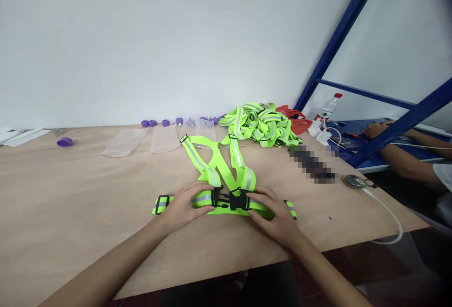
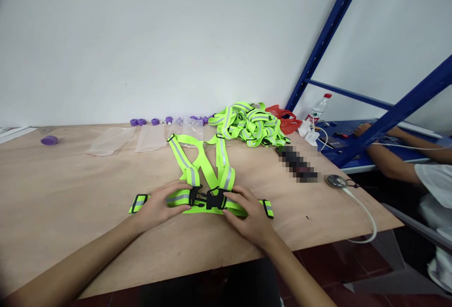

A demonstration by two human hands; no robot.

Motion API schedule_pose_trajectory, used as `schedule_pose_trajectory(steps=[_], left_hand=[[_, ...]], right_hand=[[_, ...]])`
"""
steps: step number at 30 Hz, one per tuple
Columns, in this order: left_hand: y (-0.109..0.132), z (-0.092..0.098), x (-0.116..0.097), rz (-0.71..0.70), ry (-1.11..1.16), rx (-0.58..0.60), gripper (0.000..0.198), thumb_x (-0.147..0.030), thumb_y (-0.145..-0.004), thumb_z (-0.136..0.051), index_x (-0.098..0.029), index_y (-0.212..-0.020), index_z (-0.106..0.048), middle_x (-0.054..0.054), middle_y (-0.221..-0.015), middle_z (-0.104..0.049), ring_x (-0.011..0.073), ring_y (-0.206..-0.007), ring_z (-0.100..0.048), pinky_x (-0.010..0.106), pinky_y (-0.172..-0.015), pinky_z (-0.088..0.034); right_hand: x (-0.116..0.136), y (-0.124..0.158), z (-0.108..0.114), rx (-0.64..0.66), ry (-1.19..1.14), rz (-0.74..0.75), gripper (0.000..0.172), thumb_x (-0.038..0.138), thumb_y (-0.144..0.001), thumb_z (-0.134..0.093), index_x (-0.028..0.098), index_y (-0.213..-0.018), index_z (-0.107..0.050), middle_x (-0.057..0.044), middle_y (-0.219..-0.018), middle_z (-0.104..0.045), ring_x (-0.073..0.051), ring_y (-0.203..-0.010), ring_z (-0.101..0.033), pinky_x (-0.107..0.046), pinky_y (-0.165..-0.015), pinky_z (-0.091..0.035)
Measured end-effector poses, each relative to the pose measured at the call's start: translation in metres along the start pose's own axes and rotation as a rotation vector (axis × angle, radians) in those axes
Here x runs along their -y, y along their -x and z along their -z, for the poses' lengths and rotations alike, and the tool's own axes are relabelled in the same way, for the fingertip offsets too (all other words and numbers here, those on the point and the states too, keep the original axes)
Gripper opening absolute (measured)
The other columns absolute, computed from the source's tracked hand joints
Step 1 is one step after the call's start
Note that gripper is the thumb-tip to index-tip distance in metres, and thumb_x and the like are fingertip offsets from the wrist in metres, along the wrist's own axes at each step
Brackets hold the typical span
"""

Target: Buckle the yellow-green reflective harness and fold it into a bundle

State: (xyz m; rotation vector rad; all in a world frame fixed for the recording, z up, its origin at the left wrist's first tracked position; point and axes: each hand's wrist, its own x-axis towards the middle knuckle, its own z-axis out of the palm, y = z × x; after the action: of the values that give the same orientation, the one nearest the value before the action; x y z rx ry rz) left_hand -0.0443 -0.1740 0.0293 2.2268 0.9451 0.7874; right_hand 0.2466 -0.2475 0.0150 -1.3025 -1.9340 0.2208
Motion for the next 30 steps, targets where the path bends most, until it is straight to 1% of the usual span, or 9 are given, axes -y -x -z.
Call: schedule_pose_trajectory(steps=[6, 9, 12, 17, 20, 23, 27, 30], left_hand=[[0.003, -0.003, -0.001, -0.015, -0.028, 0.004, 0.033, -0.043, -0.087, -0.07, -0.025, -0.116, -0.069, 0.008, -0.129, -0.066, 0.0266, -0.119, -0.063, 0.04, -0.104, -0.051], [0.003, -0.006, -0.005, -0.024, -0.01, -0.007, 0.032, -0.04, -0.087, -0.071, -0.026, -0.116, -0.067, 0.008, -0.128, -0.066, 0.0256, -0.119, -0.063, 0.039, -0.103, -0.051], [0.002, -0.009, -0.01, -0.011, 0.01, -0.034, 0.036, -0.038, -0.086, -0.072, -0.025, -0.118, -0.063, 0.007, -0.125, -0.067, 0.0254, -0.118, -0.063, 0.039, -0.103, -0.051], [0.0, -0.012, -0.014, 0.037, 0.029, -0.04, 0.035, -0.039, -0.085, -0.072, -0.024, -0.114, -0.06, 0.007, -0.118, -0.068, 0.0261, -0.111, -0.064, 0.04, -0.097, -0.053], [0.001, -0.012, -0.015, 0.035, 0.012, -0.039, 0.035, -0.039, -0.085, -0.073, -0.024, -0.113, -0.059, 0.007, -0.116, -0.068, 0.0261, -0.11, -0.064, 0.039, -0.093, -0.053], [0.002, -0.013, -0.014, 0.032, -0.007, -0.038, 0.036, -0.039, -0.084, -0.074, -0.025, -0.114, -0.058, 0.006, -0.116, -0.067, 0.0262, -0.111, -0.063, 0.04, -0.094, -0.052], [0.004, -0.016, -0.013, 0.045, -0.015, -0.055, 0.04, -0.039, -0.083, -0.075, -0.026, -0.117, -0.058, 0.006, -0.118, -0.066, 0.0262, -0.111, -0.062, 0.04, -0.093, -0.052], [0.004, -0.02, -0.013, 0.026, -0.021, -0.052, 0.041, -0.041, -0.083, -0.075, -0.026, -0.117, -0.058, 0.006, -0.117, -0.066, 0.0264, -0.111, -0.062, 0.041, -0.094, -0.052]], right_hand=[[0.001, 0.002, 0.0, 0.029, 0.012, 0.001, 0.03, 0.031, -0.088, -0.066, 0.026, -0.118, -0.07, -0.01, -0.122, -0.066, -0.026, -0.112, -0.067, -0.039, -0.093, -0.058], [0.001, 0.002, 0.0, 0.012, 0.001, -0.016, 0.036, 0.032, -0.088, -0.067, 0.027, -0.124, -0.065, -0.01, -0.124, -0.066, -0.025, -0.113, -0.066, -0.039, -0.095, -0.058], [0.0, 0.002, -0.001, -0.016, -0.024, -0.034, 0.04, 0.03, -0.088, -0.067, 0.026, -0.128, -0.062, -0.01, -0.123, -0.066, -0.025, -0.114, -0.065, -0.04, -0.095, -0.057], [-0.001, 0.001, -0.001, -0.023, -0.046, -0.063, 0.033, 0.032, -0.087, -0.068, 0.025, -0.119, -0.065, -0.01, -0.122, -0.067, -0.027, -0.114, -0.065, -0.042, -0.095, -0.057], [-0.001, 0.001, -0.001, -0.027, -0.05, -0.066, 0.032, 0.032, -0.087, -0.068, 0.025, -0.118, -0.064, -0.01, -0.121, -0.069, -0.027, -0.114, -0.066, -0.043, -0.095, -0.057], [-0.001, 0.001, -0.002, -0.023, -0.061, -0.071, 0.031, 0.032, -0.087, -0.068, 0.026, -0.117, -0.063, -0.008, -0.118, -0.07, -0.027, -0.111, -0.067, -0.042, -0.094, -0.057], [0.0, 0.001, -0.002, -0.019, -0.065, -0.086, 0.034, 0.032, -0.086, -0.07, 0.026, -0.119, -0.061, -0.007, -0.116, -0.07, -0.026, -0.108, -0.067, -0.042, -0.092, -0.057], [0.001, 0.001, -0.002, 0.008, -0.058, -0.086, 0.037, 0.032, -0.084, -0.073, 0.026, -0.119, -0.061, -0.007, -0.116, -0.07, -0.026, -0.108, -0.067, -0.042, -0.092, -0.056]])
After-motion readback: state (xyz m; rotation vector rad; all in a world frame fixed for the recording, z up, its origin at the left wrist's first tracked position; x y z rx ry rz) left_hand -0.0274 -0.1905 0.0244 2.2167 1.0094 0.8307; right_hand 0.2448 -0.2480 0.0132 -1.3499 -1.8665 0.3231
